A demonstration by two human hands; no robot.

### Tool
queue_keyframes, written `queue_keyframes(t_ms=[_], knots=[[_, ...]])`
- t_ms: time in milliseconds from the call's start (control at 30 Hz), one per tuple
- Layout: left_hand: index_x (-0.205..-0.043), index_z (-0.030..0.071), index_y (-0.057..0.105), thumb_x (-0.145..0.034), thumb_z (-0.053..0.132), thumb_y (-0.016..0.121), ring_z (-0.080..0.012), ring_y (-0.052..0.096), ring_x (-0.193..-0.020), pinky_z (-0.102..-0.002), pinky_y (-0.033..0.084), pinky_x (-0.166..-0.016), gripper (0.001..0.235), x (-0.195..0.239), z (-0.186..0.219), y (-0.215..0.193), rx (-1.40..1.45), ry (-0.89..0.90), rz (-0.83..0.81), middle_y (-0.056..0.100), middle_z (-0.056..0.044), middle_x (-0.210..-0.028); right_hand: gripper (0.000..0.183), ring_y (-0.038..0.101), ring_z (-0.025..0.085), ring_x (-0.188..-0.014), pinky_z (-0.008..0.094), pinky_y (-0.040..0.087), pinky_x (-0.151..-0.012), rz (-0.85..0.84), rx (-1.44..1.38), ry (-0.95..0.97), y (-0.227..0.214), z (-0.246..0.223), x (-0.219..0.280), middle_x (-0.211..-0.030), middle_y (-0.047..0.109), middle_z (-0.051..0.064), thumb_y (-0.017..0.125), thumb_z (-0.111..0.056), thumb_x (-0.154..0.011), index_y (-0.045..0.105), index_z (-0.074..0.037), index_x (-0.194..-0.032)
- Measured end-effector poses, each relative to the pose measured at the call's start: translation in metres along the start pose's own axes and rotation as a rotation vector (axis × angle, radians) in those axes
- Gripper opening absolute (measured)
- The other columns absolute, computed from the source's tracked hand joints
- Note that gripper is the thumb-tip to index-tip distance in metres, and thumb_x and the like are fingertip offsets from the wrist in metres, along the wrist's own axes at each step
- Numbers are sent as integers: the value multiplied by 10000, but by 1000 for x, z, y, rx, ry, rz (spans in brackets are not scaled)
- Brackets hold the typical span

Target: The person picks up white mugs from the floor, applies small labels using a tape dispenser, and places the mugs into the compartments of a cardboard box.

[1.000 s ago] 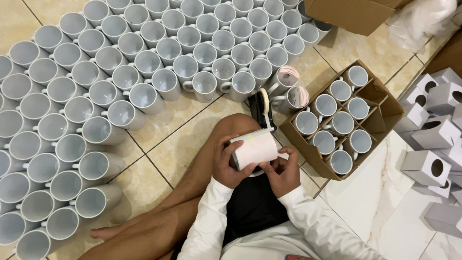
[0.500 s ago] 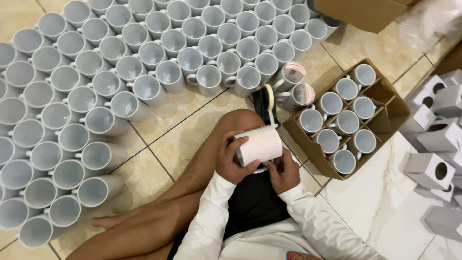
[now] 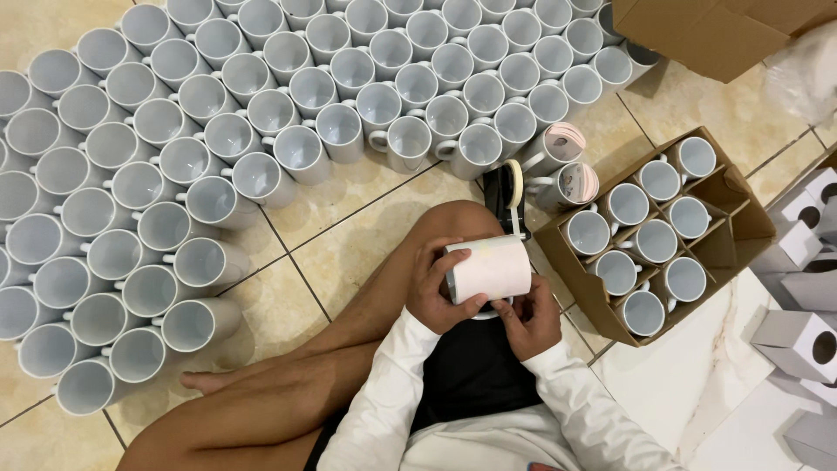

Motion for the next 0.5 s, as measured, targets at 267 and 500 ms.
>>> queue_keyframes(t_ms=[267, 500], knots=[[-1179, 103, 589, -739, 449, 747, -324, 578, -1032, -433, 463, -917, 582, -3, 4, -2, 12, 7, -27, 538, -167, -1175, 448, 595, 276, -586, 389, 484, -577, -10, -27, -22, -1, -16, -3, -664, 585, 133, 681, -368, -821, 496, -40, -1064], [-1180, 78, 562, -767, 448, 723, -319, 580, -1032, -451, 455, -929, 577, -2, 2, -2, 47, -9, -45, 528, -177, -1186, 472, 567, 245, -497, 351, 449, -485, -111, 39, -25, -5, -29, -3, -573, 548, 85, 658, -285, -850, 438, -13, -1166]])
Point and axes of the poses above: each hand's wrist, its own x-axis away from the middle knuckle, its own y-axis out of the palm, z = x × y, the point moved 3 cm from there along -x, towards the middle knuckle
